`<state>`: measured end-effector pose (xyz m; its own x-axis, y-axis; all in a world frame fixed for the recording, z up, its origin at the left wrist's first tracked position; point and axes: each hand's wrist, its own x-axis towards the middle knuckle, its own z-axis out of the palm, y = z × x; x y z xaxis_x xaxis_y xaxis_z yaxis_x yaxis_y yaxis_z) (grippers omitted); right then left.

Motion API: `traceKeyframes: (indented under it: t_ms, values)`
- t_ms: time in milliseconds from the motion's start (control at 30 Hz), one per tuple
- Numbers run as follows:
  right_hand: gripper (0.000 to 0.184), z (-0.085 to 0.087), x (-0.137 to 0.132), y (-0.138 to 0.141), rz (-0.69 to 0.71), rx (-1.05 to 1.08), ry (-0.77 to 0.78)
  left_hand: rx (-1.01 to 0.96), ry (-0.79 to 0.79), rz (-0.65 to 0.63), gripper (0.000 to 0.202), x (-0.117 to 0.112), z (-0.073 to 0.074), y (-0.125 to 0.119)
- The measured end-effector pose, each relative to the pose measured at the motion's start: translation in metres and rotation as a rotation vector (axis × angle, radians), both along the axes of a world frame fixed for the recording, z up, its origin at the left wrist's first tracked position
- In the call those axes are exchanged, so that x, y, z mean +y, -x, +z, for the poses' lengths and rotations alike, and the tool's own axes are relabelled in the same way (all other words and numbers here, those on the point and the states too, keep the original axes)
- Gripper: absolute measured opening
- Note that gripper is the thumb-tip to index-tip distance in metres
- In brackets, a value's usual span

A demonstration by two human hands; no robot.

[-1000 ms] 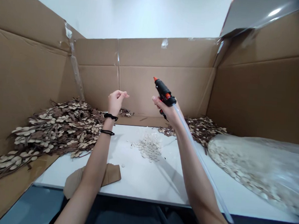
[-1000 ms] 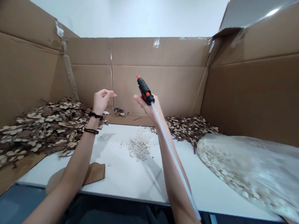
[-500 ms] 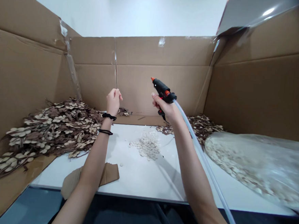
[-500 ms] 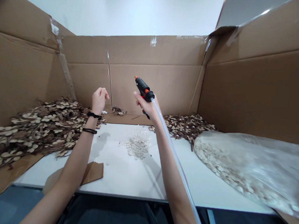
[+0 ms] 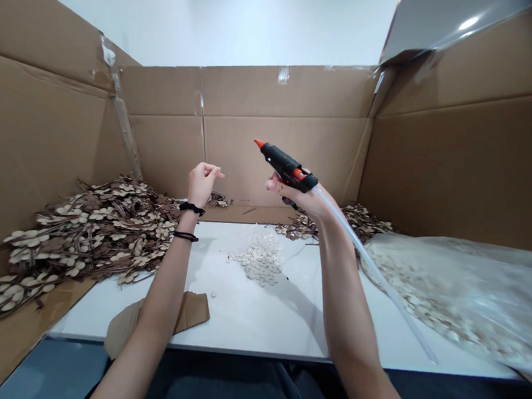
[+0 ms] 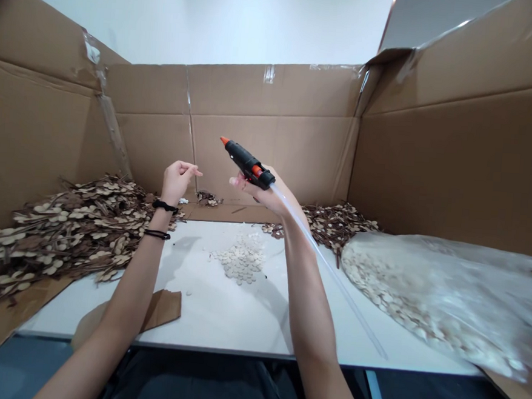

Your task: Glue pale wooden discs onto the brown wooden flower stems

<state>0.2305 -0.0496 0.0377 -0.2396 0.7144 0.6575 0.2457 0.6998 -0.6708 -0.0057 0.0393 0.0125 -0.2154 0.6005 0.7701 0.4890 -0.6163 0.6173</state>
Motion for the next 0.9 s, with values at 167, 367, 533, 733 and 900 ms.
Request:
traceKeyframes:
  t_ms: [167,367,533,733,900]
  values:
    - [0.04,-0.002,0.01,0.001,-0.077,-0.076,0.0,0.029,-0.03,0.052,0.032,0.001,-0.003,-0.003]
    - [0.03,-0.004,0.036,-0.013,-0.683,0.028,-0.059,0.041,-0.083,0.101,0.041,0.002,-0.002,-0.002]
    - [0.041,-0.007,0.034,-0.054,-1.088,0.063,-0.19,-0.053,-0.059,0.03,0.02,0.005,0.0,-0.001]
    - [0.043,-0.008,0.034,-0.084,-1.128,0.058,-0.134,-0.041,-0.036,0.0,0.013,0.006,-0.002,-0.003]
    - [0.047,-0.008,0.043,-0.089,-1.0,0.113,-0.207,-0.036,-0.088,0.055,0.022,0.007,-0.005,-0.007]
